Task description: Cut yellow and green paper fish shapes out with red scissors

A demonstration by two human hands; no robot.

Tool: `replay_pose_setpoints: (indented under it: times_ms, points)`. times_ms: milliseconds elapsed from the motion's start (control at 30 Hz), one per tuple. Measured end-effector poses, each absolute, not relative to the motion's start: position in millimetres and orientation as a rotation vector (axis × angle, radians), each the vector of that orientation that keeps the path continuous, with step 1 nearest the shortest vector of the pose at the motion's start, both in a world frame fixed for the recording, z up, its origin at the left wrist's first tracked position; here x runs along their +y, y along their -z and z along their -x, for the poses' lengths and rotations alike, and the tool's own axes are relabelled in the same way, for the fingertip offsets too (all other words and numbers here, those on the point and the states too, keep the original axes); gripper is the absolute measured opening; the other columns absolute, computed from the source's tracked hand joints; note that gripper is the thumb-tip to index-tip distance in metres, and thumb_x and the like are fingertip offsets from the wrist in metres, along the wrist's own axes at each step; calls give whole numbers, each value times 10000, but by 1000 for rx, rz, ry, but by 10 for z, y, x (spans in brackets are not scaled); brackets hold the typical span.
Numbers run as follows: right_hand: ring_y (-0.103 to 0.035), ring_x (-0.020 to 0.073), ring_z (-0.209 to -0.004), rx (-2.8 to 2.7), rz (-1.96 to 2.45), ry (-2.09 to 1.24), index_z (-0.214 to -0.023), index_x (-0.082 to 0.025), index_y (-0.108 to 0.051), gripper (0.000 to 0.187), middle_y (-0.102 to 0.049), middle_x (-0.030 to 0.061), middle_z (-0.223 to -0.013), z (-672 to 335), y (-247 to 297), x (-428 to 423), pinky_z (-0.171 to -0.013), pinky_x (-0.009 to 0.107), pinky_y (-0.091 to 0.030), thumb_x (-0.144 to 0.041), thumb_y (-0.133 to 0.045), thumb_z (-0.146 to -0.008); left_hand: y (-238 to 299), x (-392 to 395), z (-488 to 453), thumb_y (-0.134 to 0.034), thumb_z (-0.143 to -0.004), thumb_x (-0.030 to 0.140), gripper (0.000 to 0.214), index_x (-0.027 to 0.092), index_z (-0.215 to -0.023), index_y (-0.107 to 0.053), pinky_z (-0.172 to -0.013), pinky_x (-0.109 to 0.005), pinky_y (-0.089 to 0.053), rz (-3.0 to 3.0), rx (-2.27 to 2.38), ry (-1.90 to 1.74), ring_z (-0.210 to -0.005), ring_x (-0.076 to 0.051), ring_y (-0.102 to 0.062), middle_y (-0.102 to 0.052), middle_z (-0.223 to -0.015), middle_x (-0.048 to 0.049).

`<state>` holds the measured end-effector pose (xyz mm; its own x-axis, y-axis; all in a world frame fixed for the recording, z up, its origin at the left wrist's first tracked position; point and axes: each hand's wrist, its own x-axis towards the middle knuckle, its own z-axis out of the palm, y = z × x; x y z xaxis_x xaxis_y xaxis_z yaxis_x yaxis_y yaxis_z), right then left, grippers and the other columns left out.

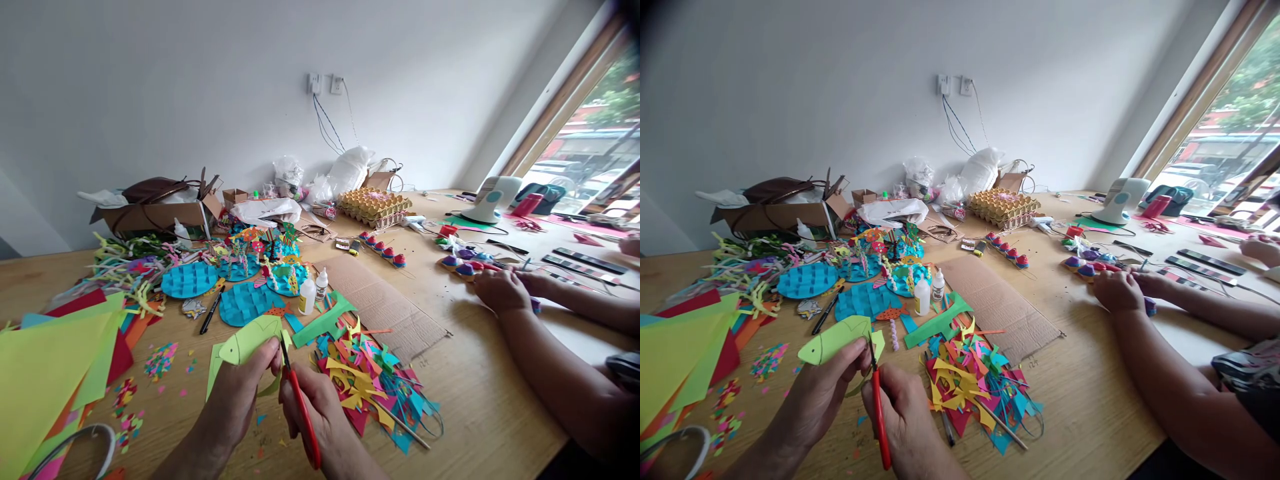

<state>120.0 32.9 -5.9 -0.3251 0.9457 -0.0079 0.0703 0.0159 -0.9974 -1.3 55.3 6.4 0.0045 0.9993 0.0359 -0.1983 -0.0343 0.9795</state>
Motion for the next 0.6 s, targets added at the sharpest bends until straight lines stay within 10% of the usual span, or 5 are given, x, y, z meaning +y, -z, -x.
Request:
replay_pose_setpoints:
  times_ms: [600]
  points:
    - [-345, 92, -474, -1495, 1112, -1416, -562, -188, -390, 320, -335, -54, -475, -1210, 119, 347, -448, 210, -263, -384, -427, -813, -153, 524, -63, -540, -763, 256, 217, 191, -559, -510, -597, -255, -413, -1066, 1070, -1320, -590, -143, -461, -471, -567, 30]
